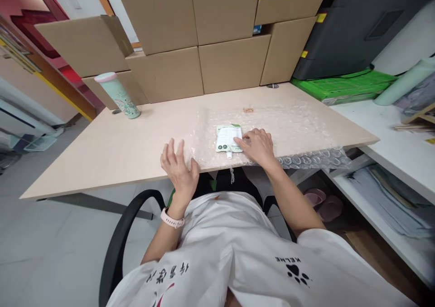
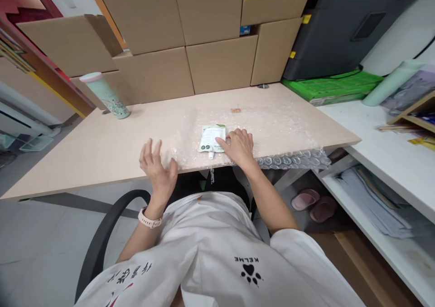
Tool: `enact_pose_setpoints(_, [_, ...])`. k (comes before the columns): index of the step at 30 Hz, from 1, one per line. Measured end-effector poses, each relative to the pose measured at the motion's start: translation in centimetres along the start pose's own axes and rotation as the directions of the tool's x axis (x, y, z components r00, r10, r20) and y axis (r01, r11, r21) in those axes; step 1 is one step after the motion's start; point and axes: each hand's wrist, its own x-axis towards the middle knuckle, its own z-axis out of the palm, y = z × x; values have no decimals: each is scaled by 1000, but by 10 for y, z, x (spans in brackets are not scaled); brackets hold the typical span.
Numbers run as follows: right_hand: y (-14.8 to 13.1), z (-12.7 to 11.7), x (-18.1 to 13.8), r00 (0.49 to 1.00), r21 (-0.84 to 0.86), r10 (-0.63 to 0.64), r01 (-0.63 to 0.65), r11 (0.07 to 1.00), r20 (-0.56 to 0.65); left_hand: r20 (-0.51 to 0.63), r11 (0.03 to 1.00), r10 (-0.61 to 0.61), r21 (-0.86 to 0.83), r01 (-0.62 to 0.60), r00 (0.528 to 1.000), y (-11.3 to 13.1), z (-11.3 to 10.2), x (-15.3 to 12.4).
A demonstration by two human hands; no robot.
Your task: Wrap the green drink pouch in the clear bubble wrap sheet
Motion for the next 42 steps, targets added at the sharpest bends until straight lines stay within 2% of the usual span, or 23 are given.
enact_pose_setpoints(2, [1,4,2,999,94,49,-51,994,23,127,998,69,5,-70,990,-1,-3,-5])
enact_pose_setpoints(4, [0,12,4,988,193,118,-136,972,99,253,991,129,-9,-132,959,-1,-4,-11])
enact_pose_setpoints(7, [-3,29,8,941,418,199,-303,856,275,349,988,150,-26,-151,925,-2,-3,-21])
enact_pose_setpoints(9, [-3,39,11,918,508,206,-363,782,338,353,991,132,-24,-132,926,-1,-3,-26])
enact_pose_setpoints(10, [-1,42,13,918,518,203,-364,774,342,349,992,126,-21,-127,928,-1,-2,-28])
enact_pose_setpoints(15, [23,37,25,958,448,173,-261,855,229,341,990,140,-20,-142,930,4,10,-35])
enact_pose_setpoints(18, [29,28,28,972,452,184,-230,862,144,323,987,155,-23,-156,933,6,17,-37])
enact_pose_setpoints(21, [16,31,20,978,521,138,-201,829,157,284,992,129,-36,-124,950,6,17,-40])
enact_pose_setpoints(26, [-27,62,-12,948,605,65,-251,756,312,156,997,15,67,-26,988,1,5,-50])
enact_pose_setpoints(29, [-43,75,-29,939,527,61,-242,814,337,161,993,21,115,-40,987,-5,0,-54])
enact_pose_setpoints(32, [-47,74,-40,972,359,-31,-56,932,231,159,990,47,121,-67,986,-11,-1,-55])
enact_pose_setpoints(34, [-46,71,-45,980,235,-92,49,971,177,157,989,55,125,-75,986,-14,-1,-55])
enact_pose_setpoints(38, [-44,68,-51,982,55,-150,145,988,116,155,993,37,105,-54,987,-17,1,-55])
enact_pose_setpoints(42, [-47,68,-56,974,-25,-222,223,975,39,113,996,24,80,-34,993,-18,2,-53])
